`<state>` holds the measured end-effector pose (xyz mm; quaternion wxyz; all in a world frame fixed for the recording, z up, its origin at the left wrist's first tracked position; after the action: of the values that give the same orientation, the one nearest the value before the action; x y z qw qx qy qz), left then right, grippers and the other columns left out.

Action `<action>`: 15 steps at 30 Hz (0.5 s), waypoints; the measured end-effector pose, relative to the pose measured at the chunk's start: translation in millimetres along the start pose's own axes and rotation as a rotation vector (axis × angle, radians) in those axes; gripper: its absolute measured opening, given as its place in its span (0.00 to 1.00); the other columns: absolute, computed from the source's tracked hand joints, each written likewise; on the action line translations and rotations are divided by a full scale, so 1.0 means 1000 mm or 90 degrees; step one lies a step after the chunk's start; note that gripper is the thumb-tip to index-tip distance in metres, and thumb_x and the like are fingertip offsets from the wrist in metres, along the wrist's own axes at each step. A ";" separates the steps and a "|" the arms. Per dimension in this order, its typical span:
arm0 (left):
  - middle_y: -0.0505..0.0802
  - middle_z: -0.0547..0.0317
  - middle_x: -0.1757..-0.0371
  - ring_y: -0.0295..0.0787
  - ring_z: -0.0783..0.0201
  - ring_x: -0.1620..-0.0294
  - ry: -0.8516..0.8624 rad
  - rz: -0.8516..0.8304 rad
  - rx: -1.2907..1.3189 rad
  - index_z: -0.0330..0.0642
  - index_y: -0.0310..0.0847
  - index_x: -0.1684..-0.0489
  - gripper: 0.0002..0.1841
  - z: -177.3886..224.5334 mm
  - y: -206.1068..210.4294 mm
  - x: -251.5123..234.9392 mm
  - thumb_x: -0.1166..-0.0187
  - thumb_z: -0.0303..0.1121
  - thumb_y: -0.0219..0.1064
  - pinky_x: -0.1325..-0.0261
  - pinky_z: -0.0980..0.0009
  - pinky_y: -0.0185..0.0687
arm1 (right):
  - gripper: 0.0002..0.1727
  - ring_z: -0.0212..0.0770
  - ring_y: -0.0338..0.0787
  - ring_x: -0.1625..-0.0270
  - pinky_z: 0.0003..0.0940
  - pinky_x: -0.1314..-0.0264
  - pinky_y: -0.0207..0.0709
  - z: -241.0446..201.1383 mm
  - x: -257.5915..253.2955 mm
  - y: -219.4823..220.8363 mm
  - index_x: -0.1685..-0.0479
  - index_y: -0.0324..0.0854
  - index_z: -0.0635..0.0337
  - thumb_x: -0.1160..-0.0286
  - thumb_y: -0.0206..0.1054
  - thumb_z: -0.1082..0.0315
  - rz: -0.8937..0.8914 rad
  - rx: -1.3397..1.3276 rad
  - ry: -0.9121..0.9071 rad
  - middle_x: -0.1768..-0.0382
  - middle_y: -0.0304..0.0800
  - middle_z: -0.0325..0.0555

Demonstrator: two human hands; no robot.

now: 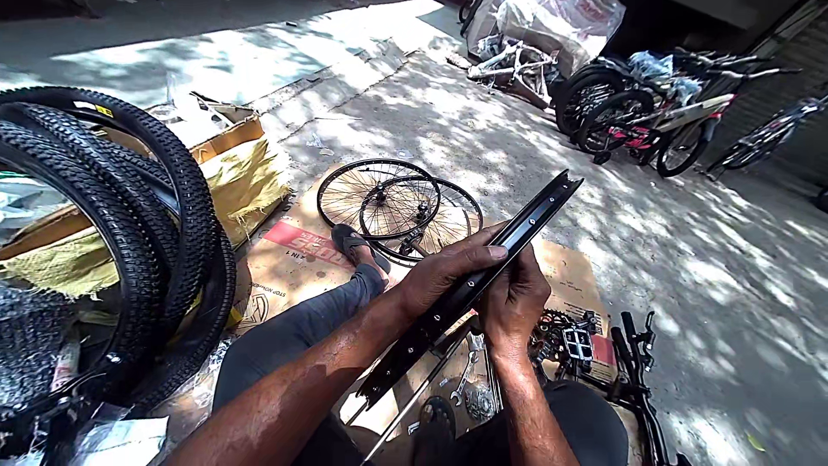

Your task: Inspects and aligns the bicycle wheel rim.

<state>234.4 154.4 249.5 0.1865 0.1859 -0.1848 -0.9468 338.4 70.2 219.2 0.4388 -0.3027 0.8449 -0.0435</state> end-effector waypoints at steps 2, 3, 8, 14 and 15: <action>0.88 0.62 0.38 0.86 0.77 0.45 0.007 0.009 0.000 0.42 0.67 0.17 0.26 0.002 -0.002 0.000 0.14 0.37 0.50 0.42 0.79 0.82 | 0.11 0.24 0.87 0.65 0.21 0.64 0.83 -0.001 -0.003 0.002 0.42 0.83 0.55 0.09 0.56 0.64 -0.023 -0.060 0.015 0.61 0.87 0.35; 0.89 0.60 0.41 0.87 0.75 0.48 0.010 0.009 -0.002 0.42 0.68 0.19 0.25 0.003 -0.004 0.000 0.14 0.36 0.50 0.45 0.78 0.84 | 0.10 0.22 0.86 0.67 0.18 0.66 0.82 0.000 -0.003 0.001 0.42 0.82 0.53 0.09 0.57 0.63 -0.042 -0.117 0.036 0.62 0.87 0.33; 0.88 0.55 0.46 0.86 0.70 0.55 -0.010 -0.014 -0.048 0.42 0.66 0.16 0.25 0.010 -0.006 -0.010 0.12 0.35 0.50 0.53 0.75 0.85 | 0.10 0.32 0.93 0.51 0.29 0.45 0.89 -0.004 0.008 -0.006 0.46 0.82 0.49 0.22 0.72 0.67 -0.030 -0.454 0.195 0.52 0.92 0.37; 0.87 0.55 0.35 0.85 0.70 0.42 -0.045 -0.018 -0.095 0.43 0.72 0.21 0.24 0.012 -0.003 -0.051 0.12 0.41 0.50 0.41 0.70 0.83 | 0.18 0.41 0.91 0.42 0.41 0.35 0.85 0.024 0.075 -0.009 0.49 0.82 0.53 0.08 0.52 0.51 0.115 -0.362 0.388 0.48 0.91 0.42; 0.88 0.57 0.45 0.86 0.71 0.50 -0.037 -0.008 -0.067 0.41 0.77 0.30 0.20 0.010 -0.001 -0.060 0.12 0.40 0.52 0.48 0.72 0.83 | 0.23 0.40 0.90 0.43 0.42 0.35 0.83 0.035 0.093 -0.005 0.50 0.84 0.54 0.07 0.48 0.49 0.132 -0.371 0.478 0.51 0.92 0.42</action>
<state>281.1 183.4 274.8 0.1843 0.1495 -0.1388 -0.9615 327.3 21.9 133.2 0.0029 -0.2905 0.9476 0.1332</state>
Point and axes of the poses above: each hand's wrist, its own x-axis away from the middle knuckle, its own y-axis out of the palm, z = x × y, the point moved 3 cm from there along -x, towards the middle knuckle
